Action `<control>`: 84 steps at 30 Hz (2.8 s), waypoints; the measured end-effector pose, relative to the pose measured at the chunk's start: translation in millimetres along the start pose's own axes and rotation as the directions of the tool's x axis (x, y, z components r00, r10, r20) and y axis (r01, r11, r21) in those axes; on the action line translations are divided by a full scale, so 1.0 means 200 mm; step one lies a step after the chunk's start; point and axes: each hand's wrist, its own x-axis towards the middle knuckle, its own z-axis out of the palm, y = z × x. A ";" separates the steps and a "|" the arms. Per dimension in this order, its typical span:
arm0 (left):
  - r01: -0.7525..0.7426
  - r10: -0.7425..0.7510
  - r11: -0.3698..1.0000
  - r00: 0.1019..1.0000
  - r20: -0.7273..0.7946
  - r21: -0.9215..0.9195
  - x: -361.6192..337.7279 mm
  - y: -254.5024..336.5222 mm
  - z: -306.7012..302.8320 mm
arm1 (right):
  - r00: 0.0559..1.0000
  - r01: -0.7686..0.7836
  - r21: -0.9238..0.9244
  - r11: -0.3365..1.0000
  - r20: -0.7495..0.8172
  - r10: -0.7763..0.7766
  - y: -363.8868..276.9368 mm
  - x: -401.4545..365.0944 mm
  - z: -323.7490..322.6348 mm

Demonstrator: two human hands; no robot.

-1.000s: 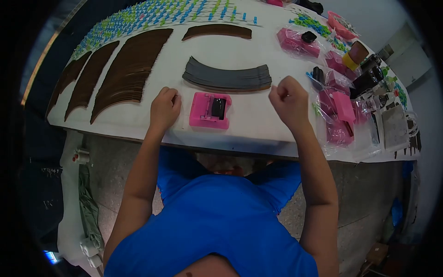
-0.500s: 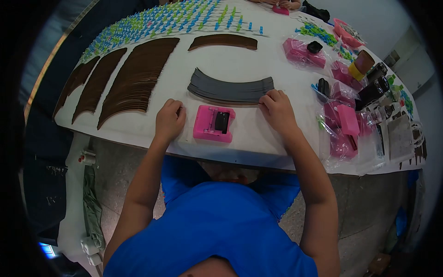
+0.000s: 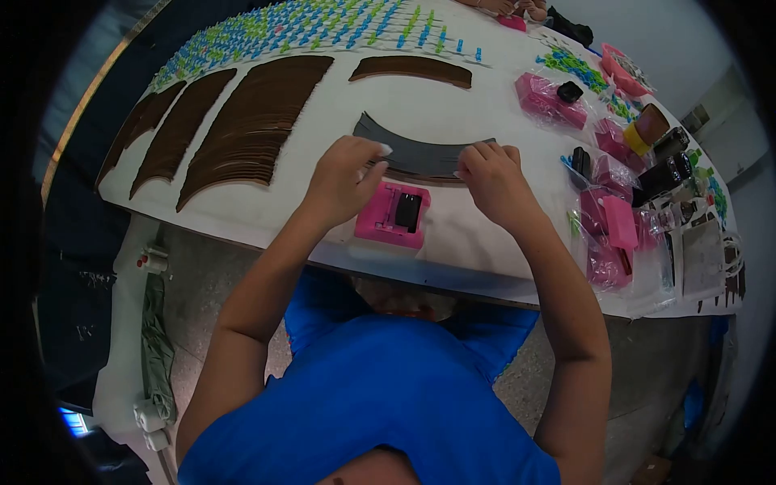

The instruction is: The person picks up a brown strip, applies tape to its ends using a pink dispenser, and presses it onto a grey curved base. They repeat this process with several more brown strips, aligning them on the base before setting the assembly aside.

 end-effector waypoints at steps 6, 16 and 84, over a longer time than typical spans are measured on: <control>-0.164 0.170 0.985 0.965 0.200 -0.049 0.12 0.15 0.03 | 0.995 -0.044 0.290 0.956 -0.075 0.069 -0.26 0.09 -0.13; -0.428 0.308 0.879 0.844 0.439 0.207 0.15 0.11 -0.16 | 1.000 0.023 0.333 0.942 -0.003 -0.024 -0.22 0.02 -0.04; -0.411 0.372 0.911 0.862 0.343 0.045 -0.07 -0.01 -0.02 | 0.980 0.004 0.412 0.911 0.179 -0.085 -0.14 -0.09 0.11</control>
